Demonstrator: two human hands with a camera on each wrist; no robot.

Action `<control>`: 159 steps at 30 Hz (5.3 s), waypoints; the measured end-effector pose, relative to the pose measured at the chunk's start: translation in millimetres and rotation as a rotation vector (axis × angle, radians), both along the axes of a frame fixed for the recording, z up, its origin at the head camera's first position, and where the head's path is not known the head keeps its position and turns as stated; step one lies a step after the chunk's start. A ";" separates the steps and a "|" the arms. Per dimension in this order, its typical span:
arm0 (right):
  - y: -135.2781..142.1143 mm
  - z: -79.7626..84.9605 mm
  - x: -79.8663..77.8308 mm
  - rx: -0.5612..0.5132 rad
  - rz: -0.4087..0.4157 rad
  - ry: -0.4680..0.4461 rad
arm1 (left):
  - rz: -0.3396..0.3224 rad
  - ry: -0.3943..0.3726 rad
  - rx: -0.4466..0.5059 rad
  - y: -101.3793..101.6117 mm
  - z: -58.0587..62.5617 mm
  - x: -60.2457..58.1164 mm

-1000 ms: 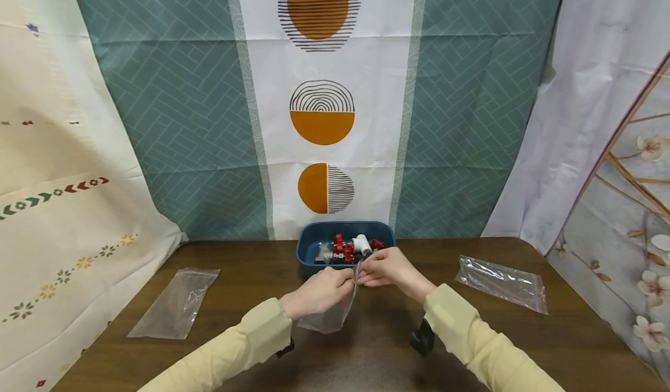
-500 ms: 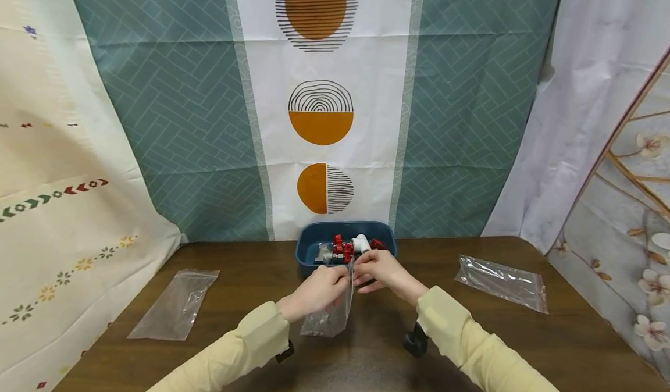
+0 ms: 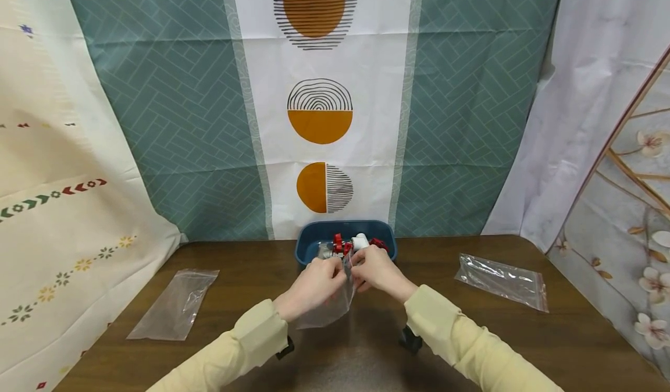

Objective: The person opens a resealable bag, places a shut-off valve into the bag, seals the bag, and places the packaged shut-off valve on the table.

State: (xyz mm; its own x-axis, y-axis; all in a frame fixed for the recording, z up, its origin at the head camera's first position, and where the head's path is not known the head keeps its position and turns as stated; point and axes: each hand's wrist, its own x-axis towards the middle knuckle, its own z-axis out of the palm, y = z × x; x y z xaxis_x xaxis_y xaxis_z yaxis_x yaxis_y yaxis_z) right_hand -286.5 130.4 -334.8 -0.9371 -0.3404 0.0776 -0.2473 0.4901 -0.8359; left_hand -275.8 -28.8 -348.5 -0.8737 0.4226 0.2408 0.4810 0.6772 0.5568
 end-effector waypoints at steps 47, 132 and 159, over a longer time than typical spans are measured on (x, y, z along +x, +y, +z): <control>-20.9 46.7 -13.6 0.339 -0.146 0.243 | -0.005 -0.073 0.332 -7.5 27.0 28.9; 27.7 -3.4 -96.9 0.495 -0.082 0.202 | -0.631 0.469 0.167 -79.5 20.9 -11.8; 16.7 -41.4 -121.1 0.784 -0.111 0.302 | -0.643 0.498 0.150 -78.0 19.1 -10.0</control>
State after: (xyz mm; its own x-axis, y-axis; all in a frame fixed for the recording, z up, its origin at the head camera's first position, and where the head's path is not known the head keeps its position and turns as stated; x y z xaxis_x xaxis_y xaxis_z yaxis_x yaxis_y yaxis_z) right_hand -407.6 147.1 -376.2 -0.9453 -0.3074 0.1093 -0.3214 0.9351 -0.1495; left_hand -285.8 -106.9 -329.4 -0.2486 0.7357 0.6300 0.9635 0.1212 0.2387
